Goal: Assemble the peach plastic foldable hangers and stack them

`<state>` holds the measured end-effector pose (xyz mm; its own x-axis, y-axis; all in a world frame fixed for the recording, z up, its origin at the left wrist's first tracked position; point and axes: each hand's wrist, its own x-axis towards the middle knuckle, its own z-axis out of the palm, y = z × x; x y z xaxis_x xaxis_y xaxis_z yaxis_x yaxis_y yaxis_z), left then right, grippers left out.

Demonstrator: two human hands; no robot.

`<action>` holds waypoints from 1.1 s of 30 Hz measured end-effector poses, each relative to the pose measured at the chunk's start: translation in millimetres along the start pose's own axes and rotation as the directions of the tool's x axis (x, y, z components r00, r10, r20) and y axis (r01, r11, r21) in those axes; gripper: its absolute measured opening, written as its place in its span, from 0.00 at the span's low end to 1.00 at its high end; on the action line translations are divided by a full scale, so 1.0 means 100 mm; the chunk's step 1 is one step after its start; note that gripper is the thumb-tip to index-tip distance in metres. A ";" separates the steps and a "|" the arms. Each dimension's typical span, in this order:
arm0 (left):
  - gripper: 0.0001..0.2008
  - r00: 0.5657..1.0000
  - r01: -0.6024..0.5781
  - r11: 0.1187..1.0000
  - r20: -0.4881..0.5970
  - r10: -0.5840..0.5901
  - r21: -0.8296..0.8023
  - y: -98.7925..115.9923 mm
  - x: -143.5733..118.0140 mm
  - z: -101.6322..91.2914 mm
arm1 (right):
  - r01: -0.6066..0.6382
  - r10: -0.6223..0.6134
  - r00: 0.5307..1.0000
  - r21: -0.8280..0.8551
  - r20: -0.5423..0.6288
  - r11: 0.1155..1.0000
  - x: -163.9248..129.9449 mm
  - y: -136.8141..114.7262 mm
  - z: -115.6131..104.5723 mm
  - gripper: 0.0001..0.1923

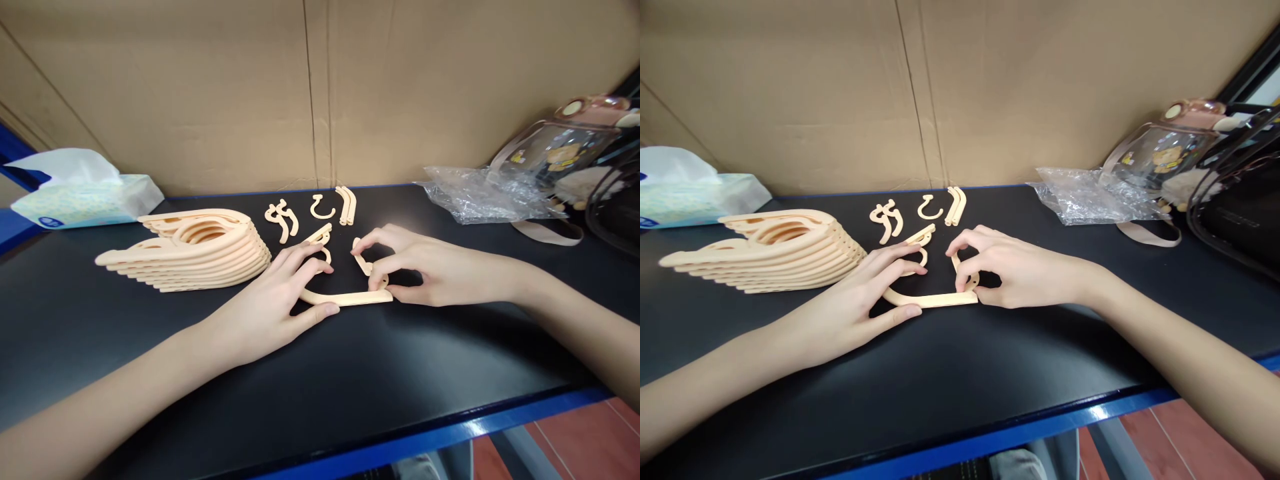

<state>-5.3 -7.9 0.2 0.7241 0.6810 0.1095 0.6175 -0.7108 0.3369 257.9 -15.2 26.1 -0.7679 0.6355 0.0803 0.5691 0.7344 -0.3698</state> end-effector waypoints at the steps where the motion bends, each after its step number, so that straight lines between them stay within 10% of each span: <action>1: 0.24 1.000 0.002 1.000 -0.002 -0.002 0.007 0.00 0.00 0.00 | -0.008 0.008 1.000 0.021 0.009 1.000 0.00 0.00 0.00 0.10; 24: 0.35 1.000 0.026 0.999 -0.014 -0.025 0.048 -0.02 0.01 0.04 | 0.025 -0.032 0.999 0.275 0.023 0.961 0.06 -0.24 0.17 0.11; 33: 0.31 0.999 -0.008 1.000 -0.038 0.009 0.024 0.00 0.01 0.02 | 0.030 -0.024 0.996 0.070 -0.082 0.997 0.09 -0.18 0.17 0.14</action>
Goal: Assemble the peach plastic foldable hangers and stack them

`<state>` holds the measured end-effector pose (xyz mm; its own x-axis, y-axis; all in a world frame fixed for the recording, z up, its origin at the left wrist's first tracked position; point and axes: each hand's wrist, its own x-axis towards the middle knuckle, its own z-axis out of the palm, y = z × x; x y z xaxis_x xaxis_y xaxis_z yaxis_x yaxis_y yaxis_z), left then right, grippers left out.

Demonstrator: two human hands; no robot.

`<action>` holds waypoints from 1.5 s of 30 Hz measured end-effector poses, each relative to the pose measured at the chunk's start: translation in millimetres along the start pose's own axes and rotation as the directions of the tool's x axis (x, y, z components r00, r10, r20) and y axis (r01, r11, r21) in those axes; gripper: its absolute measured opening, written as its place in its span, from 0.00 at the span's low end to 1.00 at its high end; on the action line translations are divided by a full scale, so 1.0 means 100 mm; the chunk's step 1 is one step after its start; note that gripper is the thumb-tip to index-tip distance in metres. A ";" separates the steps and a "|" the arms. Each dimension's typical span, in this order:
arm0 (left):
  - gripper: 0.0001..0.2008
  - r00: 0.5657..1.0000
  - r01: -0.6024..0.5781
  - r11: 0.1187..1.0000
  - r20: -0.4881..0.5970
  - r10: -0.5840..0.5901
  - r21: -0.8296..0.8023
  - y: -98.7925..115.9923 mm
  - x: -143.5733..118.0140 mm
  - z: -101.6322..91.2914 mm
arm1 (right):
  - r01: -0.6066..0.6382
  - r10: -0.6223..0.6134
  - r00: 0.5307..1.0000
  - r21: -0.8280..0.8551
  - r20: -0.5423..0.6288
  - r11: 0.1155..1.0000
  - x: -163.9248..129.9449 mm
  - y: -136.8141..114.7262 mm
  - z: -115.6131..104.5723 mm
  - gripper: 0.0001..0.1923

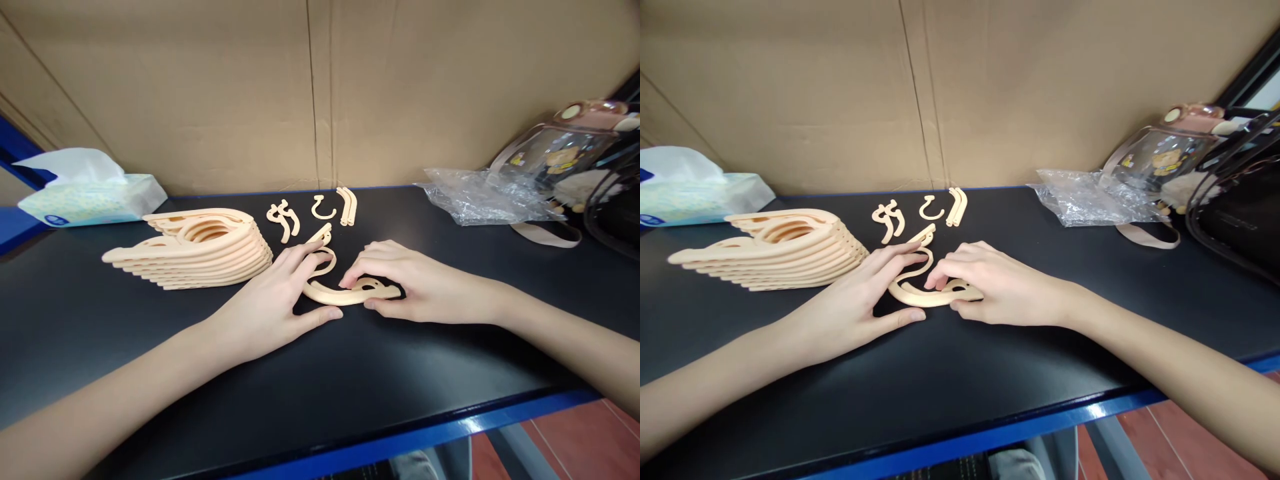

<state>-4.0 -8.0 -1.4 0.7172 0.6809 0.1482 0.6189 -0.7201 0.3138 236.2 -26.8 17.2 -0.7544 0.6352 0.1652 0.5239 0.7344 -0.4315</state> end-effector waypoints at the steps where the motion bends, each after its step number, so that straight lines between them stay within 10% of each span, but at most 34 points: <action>1: 0.30 1.000 -0.004 1.000 -0.002 0.004 -0.003 0.00 0.00 0.00 | 0.007 -0.007 1.000 -0.011 -0.012 1.000 0.00 0.01 0.00 0.14; 13: 0.19 0.995 0.001 0.997 -0.104 -0.009 -0.077 0.03 0.00 0.00 | -0.187 0.126 0.955 -0.212 -0.270 0.959 0.00 0.13 0.03 0.10; 31: 0.19 0.989 -0.011 1.000 -0.150 0.012 0.013 -0.01 -0.01 0.04 | -0.267 0.234 0.946 -0.133 -0.224 0.954 0.00 0.12 0.01 0.12; 39: 0.35 0.992 0.028 0.999 -0.128 -0.023 0.033 0.02 -0.02 0.05 | -0.134 0.141 0.985 -0.068 0.101 0.989 -0.04 0.10 0.01 0.34; 45: 0.40 0.995 0.028 0.999 -0.093 -0.025 0.028 0.00 -0.02 0.07 | -0.213 0.203 0.976 -0.147 -0.083 0.966 -0.02 0.10 0.01 0.50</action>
<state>-3.5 -10.3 -8.1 0.6685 0.7083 0.2269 0.6473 -0.7043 0.2916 242.7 -21.5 11.8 -0.5970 0.7887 0.1469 0.7250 0.6088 -0.3219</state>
